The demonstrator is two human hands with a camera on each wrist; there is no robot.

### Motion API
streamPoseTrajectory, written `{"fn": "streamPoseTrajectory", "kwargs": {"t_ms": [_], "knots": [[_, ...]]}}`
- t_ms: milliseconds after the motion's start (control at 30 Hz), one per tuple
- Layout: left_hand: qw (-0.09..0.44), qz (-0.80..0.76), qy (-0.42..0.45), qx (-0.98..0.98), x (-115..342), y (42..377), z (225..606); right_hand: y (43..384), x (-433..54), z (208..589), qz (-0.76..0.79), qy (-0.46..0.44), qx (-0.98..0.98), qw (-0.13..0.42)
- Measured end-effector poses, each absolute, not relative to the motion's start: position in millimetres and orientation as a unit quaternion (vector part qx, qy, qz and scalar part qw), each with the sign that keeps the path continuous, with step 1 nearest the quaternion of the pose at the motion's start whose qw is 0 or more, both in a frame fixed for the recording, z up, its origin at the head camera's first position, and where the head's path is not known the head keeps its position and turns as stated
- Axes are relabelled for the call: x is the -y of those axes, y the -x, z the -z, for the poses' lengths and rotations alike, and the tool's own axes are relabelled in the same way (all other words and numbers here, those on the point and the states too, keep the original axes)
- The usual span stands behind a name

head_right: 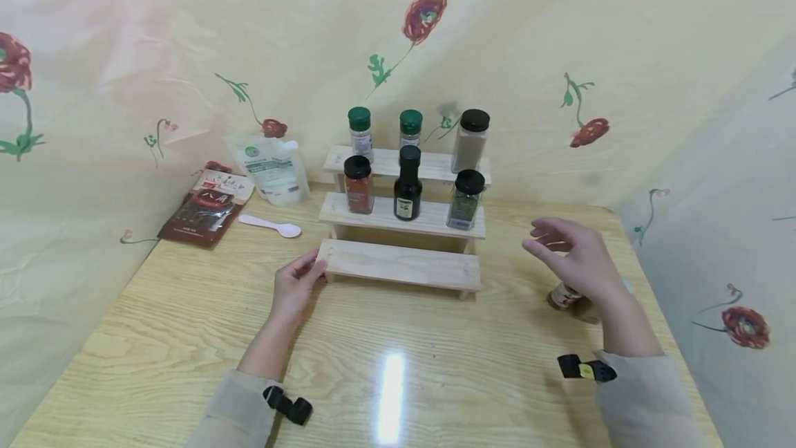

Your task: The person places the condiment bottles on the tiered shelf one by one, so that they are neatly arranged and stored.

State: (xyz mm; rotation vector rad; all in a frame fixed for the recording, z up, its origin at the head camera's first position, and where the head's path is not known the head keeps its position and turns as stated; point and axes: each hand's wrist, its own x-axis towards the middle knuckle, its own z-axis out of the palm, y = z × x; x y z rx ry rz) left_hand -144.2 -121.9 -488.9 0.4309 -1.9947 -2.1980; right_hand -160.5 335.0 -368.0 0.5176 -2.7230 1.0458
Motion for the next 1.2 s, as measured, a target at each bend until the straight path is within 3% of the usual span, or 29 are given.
{"fn": "streamPoseTrajectory", "kwargs": {"t_ms": [233, 800, 1200], "knots": [[0.066, 0.73, -0.15, 0.664, 123.6, 144.0, 490.5, 149.1, -356.1, 373.2, -0.343, -0.127, 0.927, 0.084], [0.066, 0.731, -0.148, 0.663, 124.6, 144.7, 491.3, 132.4, -395.6, 387.9, -0.33, -0.144, 0.929, 0.086], [0.07, 0.731, -0.144, 0.663, 122.3, 144.6, 489.8, 125.7, -410.1, 391.8, -0.274, -0.119, 0.954, 0.042]]}}
